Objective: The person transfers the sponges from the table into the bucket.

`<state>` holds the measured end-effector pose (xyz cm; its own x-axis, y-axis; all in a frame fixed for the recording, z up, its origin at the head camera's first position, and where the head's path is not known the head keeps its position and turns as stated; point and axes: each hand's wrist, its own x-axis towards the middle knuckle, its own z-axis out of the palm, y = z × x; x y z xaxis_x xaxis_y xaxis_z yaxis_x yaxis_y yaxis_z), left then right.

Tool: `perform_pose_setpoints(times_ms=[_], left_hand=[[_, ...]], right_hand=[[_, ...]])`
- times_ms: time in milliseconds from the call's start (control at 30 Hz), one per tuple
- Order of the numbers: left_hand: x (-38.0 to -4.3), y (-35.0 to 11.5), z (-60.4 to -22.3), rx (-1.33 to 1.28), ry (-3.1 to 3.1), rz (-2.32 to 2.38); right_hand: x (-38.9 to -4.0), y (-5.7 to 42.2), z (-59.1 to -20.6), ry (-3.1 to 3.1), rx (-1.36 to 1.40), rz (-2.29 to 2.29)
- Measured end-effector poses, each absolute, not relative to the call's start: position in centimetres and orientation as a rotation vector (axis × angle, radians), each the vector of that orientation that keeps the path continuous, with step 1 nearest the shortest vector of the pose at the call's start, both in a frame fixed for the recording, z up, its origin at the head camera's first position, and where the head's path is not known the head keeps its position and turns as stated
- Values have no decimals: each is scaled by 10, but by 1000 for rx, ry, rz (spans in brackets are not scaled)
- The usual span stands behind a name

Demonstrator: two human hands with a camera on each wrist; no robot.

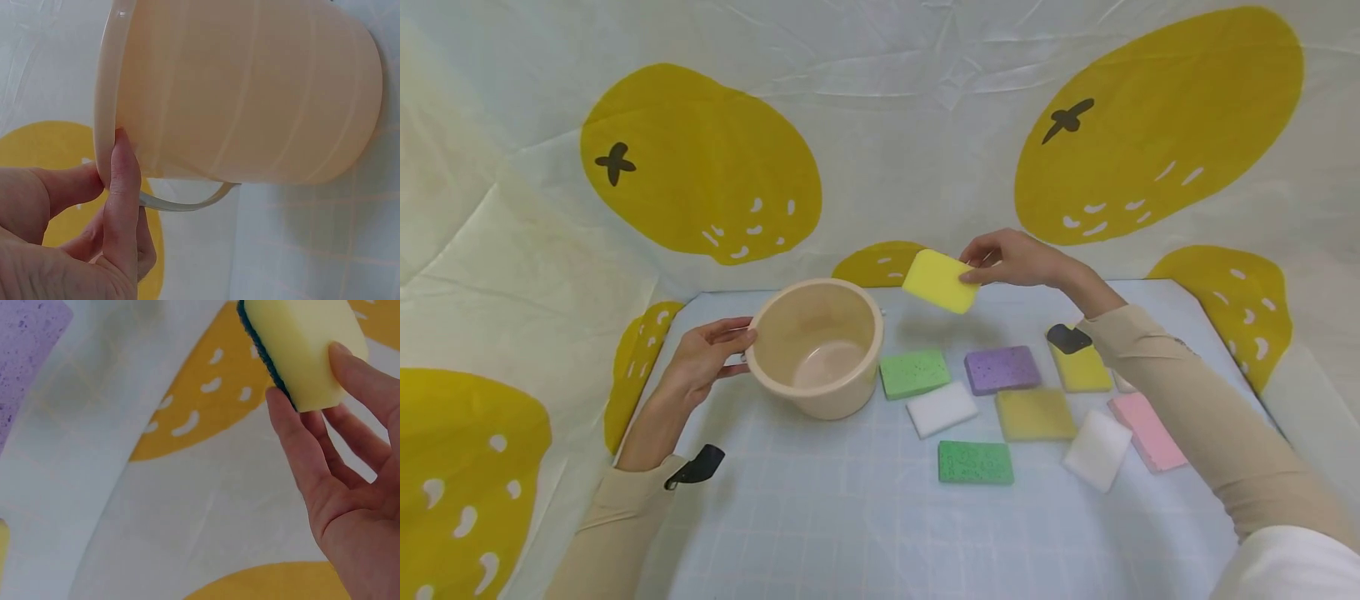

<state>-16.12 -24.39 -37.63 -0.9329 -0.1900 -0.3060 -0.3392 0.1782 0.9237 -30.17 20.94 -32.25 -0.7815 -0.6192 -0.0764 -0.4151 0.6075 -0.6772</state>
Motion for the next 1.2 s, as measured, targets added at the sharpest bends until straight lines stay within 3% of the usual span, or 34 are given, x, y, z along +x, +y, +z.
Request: perform_pose_setpoints(times_ms=[600, 1200], left_hand=[[-161, -244, -376, -527, 2302, 1883], [-161, -243, -377, -562, 2326, 1836]], right_hand=[[-300, 155, -274, 2448, -986, -971], [-295, 78, -281, 2203, -1219, -977]])
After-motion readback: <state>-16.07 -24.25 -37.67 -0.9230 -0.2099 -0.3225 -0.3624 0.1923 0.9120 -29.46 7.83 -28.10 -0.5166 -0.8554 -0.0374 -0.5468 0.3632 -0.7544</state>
